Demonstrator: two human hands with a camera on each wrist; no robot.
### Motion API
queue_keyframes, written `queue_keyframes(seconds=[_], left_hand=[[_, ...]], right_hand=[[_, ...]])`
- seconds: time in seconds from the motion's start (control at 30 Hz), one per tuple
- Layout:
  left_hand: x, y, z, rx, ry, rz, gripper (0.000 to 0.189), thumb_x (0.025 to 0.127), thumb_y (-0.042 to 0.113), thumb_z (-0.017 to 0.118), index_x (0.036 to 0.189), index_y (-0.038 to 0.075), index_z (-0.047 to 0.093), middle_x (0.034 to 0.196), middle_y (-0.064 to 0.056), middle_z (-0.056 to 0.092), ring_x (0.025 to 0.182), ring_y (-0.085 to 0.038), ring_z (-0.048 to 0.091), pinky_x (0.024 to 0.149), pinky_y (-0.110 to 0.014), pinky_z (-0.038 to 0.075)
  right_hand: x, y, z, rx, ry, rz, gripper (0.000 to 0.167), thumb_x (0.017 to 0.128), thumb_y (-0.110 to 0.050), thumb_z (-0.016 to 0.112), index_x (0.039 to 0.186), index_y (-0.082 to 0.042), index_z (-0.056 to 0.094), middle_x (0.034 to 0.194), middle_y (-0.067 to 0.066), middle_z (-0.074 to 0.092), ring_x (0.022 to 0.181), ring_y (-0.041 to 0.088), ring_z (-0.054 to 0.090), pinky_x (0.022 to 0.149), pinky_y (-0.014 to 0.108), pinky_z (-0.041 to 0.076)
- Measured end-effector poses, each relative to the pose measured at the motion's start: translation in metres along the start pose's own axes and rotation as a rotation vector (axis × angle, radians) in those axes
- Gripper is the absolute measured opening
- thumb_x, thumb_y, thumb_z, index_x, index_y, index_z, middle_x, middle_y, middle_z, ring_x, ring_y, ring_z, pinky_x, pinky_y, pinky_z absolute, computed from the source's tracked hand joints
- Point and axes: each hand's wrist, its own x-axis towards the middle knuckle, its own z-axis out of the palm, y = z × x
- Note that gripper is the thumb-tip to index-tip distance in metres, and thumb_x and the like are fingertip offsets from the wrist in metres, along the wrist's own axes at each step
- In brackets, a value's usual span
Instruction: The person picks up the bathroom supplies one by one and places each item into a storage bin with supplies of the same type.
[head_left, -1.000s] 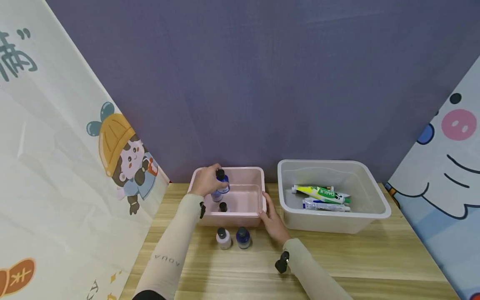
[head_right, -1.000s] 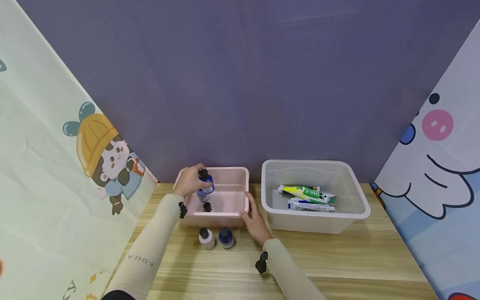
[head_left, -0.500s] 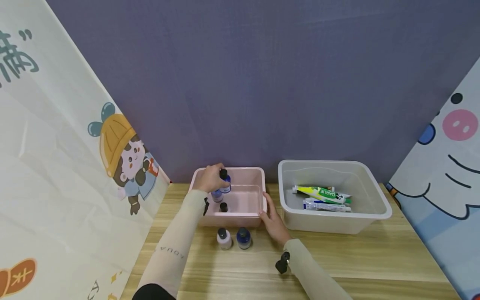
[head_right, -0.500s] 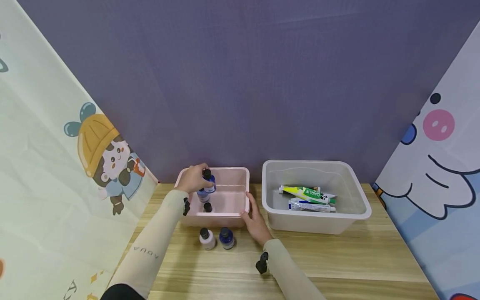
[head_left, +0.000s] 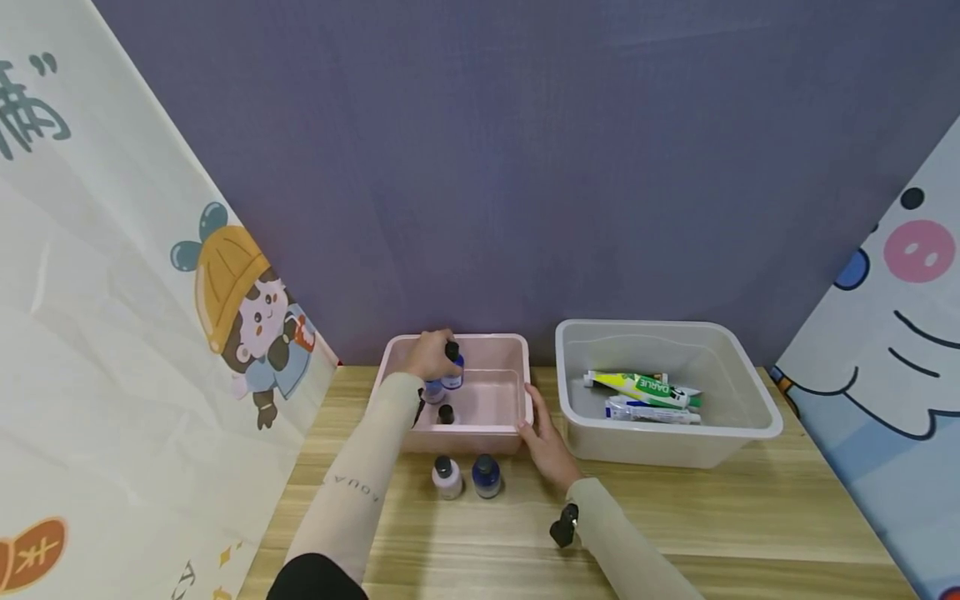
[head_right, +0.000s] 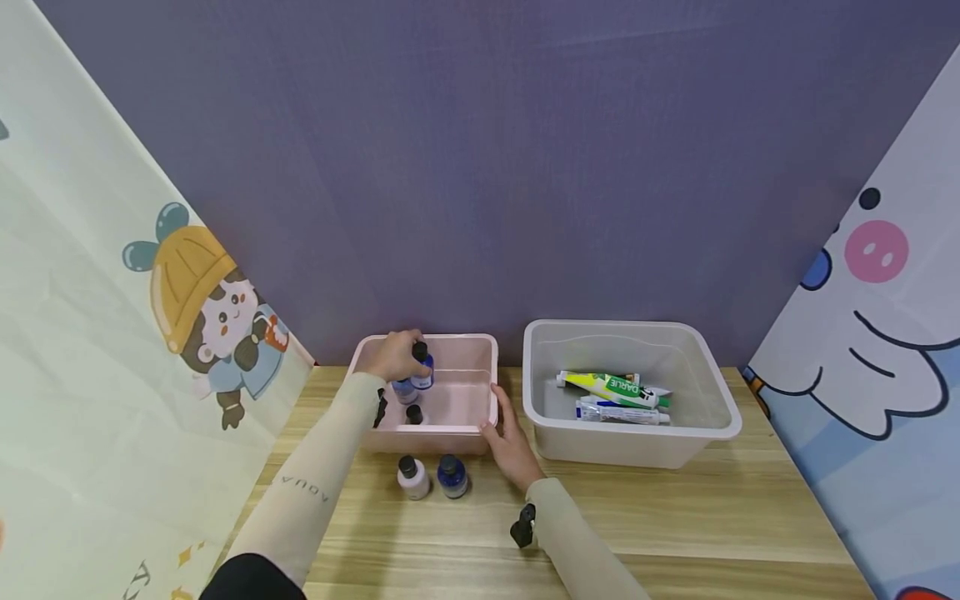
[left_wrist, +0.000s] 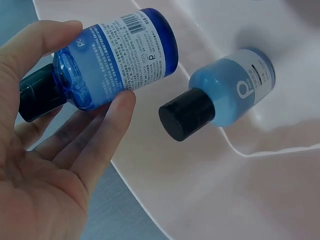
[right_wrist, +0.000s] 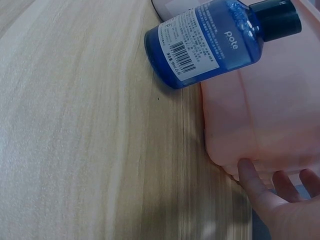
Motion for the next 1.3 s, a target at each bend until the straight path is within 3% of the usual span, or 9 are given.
queue_keyframes(seconds=[0.23, 0.53, 0.7, 0.97, 1.17, 1.3], left_hand=[[0.005, -0.001, 0.004, 0.030, -0.003, -0.008, 0.060, 0.077, 0.022, 0.089, 0.129, 0.007, 0.063, 0.115, -0.015, 0.071, 0.104, -0.031, 0.066, 0.089, -0.044, 0.058], [0.008, -0.003, 0.005, 0.060, -0.007, -0.025, 0.060, 0.072, 0.019, 0.092, 0.125, 0.007, 0.066, 0.114, -0.014, 0.071, 0.102, -0.031, 0.065, 0.090, -0.045, 0.056], [0.005, -0.001, 0.003, 0.070, -0.008, -0.029, 0.055, 0.070, 0.017, 0.092, 0.119, 0.006, 0.067, 0.113, -0.016, 0.071, 0.103, -0.033, 0.065, 0.092, -0.047, 0.055], [0.007, -0.013, 0.013, 0.047, -0.042, -0.034, 0.036, 0.068, 0.006, 0.091, 0.096, 0.005, 0.069, 0.092, -0.006, 0.069, 0.085, -0.020, 0.061, 0.078, -0.034, 0.051], [0.011, -0.012, 0.013, 0.058, -0.028, 0.004, 0.025, 0.072, 0.002, 0.084, 0.092, 0.004, 0.070, 0.084, -0.003, 0.068, 0.079, -0.020, 0.058, 0.076, -0.034, 0.050], [0.013, -0.010, 0.012, 0.082, -0.017, 0.035, 0.022, 0.072, 0.001, 0.081, 0.091, 0.005, 0.070, 0.084, -0.004, 0.068, 0.078, -0.020, 0.059, 0.075, -0.035, 0.050]], right_hand=[[-0.002, 0.002, -0.001, 0.005, 0.006, -0.017, 0.068, 0.108, -0.019, 0.050, 0.161, -0.044, 0.016, 0.172, 0.014, 0.013, 0.155, 0.039, 0.020, 0.123, 0.059, 0.021], [-0.004, 0.003, 0.000, -0.028, 0.030, -0.011, 0.069, 0.107, -0.022, 0.053, 0.158, -0.052, 0.018, 0.171, 0.014, 0.017, 0.153, 0.042, 0.025, 0.121, 0.062, 0.024], [-0.004, 0.004, 0.000, -0.033, 0.026, -0.005, 0.067, 0.107, -0.025, 0.053, 0.159, -0.050, 0.018, 0.171, 0.015, 0.018, 0.152, 0.043, 0.028, 0.121, 0.063, 0.025], [-0.005, 0.001, 0.001, -0.024, 0.009, -0.001, 0.067, 0.108, -0.021, 0.052, 0.160, -0.047, 0.018, 0.171, 0.014, 0.015, 0.152, 0.044, 0.027, 0.120, 0.065, 0.025], [-0.005, -0.003, 0.000, -0.026, 0.017, 0.024, 0.068, 0.108, -0.022, 0.051, 0.156, -0.056, 0.017, 0.172, 0.012, 0.014, 0.153, 0.043, 0.025, 0.120, 0.065, 0.025], [-0.004, -0.004, 0.000, -0.033, 0.022, 0.022, 0.067, 0.108, -0.021, 0.050, 0.157, -0.054, 0.017, 0.171, 0.013, 0.015, 0.152, 0.045, 0.026, 0.119, 0.066, 0.026]])
